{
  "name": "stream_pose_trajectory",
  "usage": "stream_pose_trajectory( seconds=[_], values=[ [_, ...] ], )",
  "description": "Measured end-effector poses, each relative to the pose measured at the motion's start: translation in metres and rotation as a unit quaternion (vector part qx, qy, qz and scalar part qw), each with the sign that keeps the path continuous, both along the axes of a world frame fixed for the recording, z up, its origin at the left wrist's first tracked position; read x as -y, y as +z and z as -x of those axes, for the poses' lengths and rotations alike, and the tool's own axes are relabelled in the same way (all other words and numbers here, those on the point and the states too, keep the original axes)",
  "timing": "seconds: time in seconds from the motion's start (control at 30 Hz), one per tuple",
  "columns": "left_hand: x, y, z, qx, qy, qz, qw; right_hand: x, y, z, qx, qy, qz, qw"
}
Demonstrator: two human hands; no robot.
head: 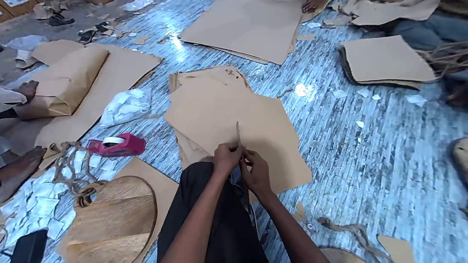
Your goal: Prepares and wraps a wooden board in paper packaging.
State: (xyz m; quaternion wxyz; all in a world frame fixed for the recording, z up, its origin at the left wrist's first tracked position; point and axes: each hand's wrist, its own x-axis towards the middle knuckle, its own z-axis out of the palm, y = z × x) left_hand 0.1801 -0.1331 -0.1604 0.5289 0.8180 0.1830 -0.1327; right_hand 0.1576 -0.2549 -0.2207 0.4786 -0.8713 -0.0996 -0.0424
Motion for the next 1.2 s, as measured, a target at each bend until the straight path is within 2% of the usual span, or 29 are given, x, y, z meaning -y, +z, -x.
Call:
stream_pose_trajectory(
  seconds=[0.07, 0.13, 0.27, 0.4, 0.6, 0.87, 1.2],
  values=[
    [-0.001, -0.006, -0.005, 0.006, 0.002, -0.067, 0.998, -0.003, 0.002, 0.003, 0.001, 0.019, 0.002, 1.000],
    [-0.003, -0.010, -0.009, 0.004, 0.030, -0.089, 0.996, -0.003, 0.006, 0.003, -0.032, 0.024, -0.040, 0.998],
    [-0.003, -0.018, -0.013, 0.020, 0.111, -0.003, 0.994, 0.006, 0.008, -0.014, -0.144, -0.007, -0.168, 0.975],
    [-0.005, -0.020, -0.013, 0.042, 0.146, 0.081, 0.985, 0.013, 0.010, -0.020, -0.182, 0.009, -0.224, 0.957],
    [-0.003, -0.016, -0.009, 0.029, 0.106, 0.205, 0.973, 0.017, 0.010, -0.017, -0.187, 0.004, -0.243, 0.952],
    [-0.001, -0.020, -0.009, 0.048, 0.102, 0.108, 0.988, 0.011, 0.009, -0.018, -0.152, -0.014, -0.221, 0.963],
    [0.001, -0.009, -0.010, 0.056, 0.163, 0.229, 0.958, 0.016, 0.011, -0.024, -0.153, -0.017, -0.290, 0.945]
  ],
)
